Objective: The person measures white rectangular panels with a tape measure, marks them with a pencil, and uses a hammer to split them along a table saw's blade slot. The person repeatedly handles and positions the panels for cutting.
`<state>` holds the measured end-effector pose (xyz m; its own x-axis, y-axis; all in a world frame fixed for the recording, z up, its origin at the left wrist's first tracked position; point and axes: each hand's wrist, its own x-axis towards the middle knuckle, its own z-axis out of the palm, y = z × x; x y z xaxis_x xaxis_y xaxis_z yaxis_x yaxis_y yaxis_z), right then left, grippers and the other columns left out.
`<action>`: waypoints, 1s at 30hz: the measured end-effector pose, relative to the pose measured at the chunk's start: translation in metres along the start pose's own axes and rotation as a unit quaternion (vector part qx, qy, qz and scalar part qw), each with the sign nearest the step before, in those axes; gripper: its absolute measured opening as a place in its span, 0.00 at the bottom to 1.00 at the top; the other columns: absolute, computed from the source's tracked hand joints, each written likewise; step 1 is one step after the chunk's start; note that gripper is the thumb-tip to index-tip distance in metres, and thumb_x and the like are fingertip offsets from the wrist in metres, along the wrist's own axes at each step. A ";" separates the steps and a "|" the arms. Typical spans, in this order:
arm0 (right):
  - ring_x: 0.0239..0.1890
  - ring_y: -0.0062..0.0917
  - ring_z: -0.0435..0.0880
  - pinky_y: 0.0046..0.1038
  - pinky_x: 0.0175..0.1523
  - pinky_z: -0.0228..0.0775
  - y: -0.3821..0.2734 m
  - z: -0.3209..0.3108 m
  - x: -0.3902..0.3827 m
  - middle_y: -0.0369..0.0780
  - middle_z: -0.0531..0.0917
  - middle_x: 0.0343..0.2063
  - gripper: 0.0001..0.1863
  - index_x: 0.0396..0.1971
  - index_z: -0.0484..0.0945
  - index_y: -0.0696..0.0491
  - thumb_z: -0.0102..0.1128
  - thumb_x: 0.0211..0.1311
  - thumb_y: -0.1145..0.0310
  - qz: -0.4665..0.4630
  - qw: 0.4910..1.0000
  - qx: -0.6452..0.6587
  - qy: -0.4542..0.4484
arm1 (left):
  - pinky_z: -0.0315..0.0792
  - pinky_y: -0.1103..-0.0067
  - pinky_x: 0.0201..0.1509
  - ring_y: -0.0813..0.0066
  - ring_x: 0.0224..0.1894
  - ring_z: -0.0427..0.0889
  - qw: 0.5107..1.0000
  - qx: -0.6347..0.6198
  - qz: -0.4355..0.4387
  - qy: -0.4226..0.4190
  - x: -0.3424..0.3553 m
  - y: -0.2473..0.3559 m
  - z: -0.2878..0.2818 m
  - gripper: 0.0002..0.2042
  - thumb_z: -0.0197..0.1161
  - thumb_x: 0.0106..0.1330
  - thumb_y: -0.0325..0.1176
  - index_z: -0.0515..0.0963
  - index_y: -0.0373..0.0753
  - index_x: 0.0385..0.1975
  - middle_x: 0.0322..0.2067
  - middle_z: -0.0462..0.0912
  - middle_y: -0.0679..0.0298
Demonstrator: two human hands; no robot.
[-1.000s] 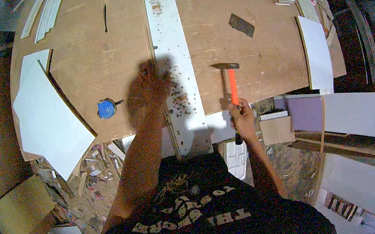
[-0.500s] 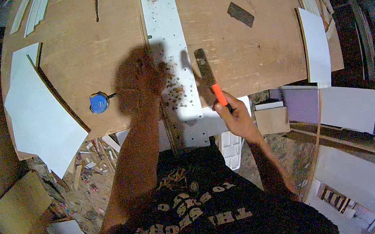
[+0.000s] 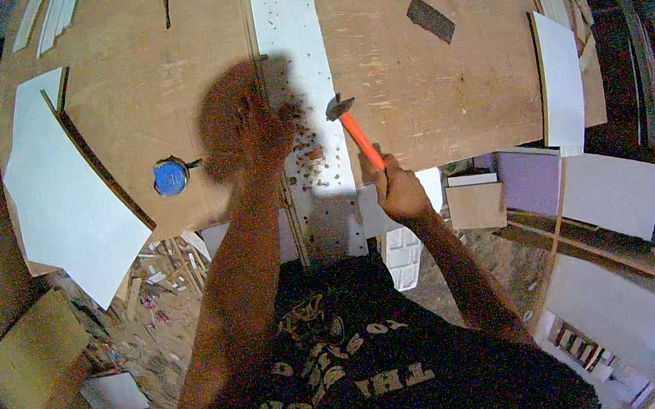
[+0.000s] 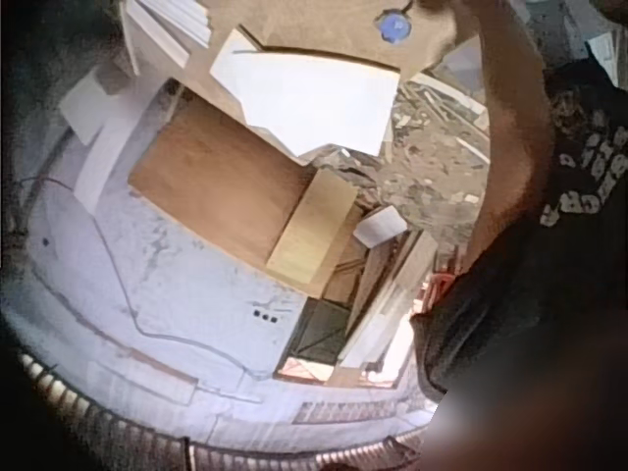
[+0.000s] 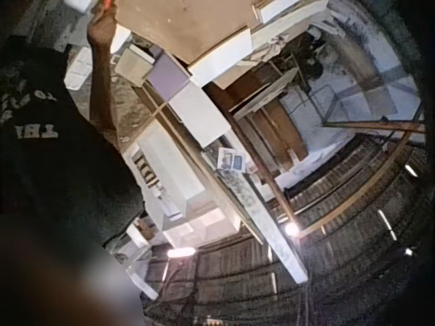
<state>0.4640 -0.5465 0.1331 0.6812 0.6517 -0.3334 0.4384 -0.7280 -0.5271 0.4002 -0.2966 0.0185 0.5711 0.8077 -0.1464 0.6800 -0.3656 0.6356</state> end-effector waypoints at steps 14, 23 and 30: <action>0.30 0.58 0.83 0.53 0.33 0.73 0.005 0.001 0.004 0.58 0.82 0.26 0.18 0.55 0.71 0.58 0.52 0.74 0.62 -0.020 0.999 0.005 0.042 | 0.59 0.45 0.70 0.42 0.69 0.66 0.998 0.023 -0.044 -0.035 -0.006 0.015 -0.026 0.40 0.63 0.66 0.47 0.55 0.40 0.74 0.67 0.66 0.41; 0.31 0.58 0.84 0.53 0.32 0.77 0.023 0.018 0.005 0.60 0.83 0.31 0.22 0.58 0.70 0.58 0.53 0.74 0.59 -0.007 0.999 -0.048 -0.001 | 0.60 0.50 0.71 0.41 0.68 0.68 1.000 0.001 -0.011 -0.010 -0.007 0.016 -0.029 0.38 0.62 0.66 0.45 0.56 0.36 0.73 0.65 0.68 0.41; 0.40 0.57 0.84 0.55 0.45 0.76 -0.003 0.006 0.002 0.58 0.83 0.40 0.20 0.56 0.73 0.54 0.50 0.75 0.57 0.044 0.996 -0.057 -0.057 | 0.61 0.50 0.72 0.38 0.69 0.66 0.985 -0.081 -0.058 -0.142 -0.013 0.033 -0.067 0.41 0.64 0.65 0.43 0.53 0.34 0.74 0.67 0.66 0.38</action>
<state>0.4602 -0.5421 0.1291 0.6512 0.6000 -0.4647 0.4483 -0.7982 -0.4024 0.3846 -0.2879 0.0925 0.6149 0.6700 -0.4159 0.6787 -0.1810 0.7118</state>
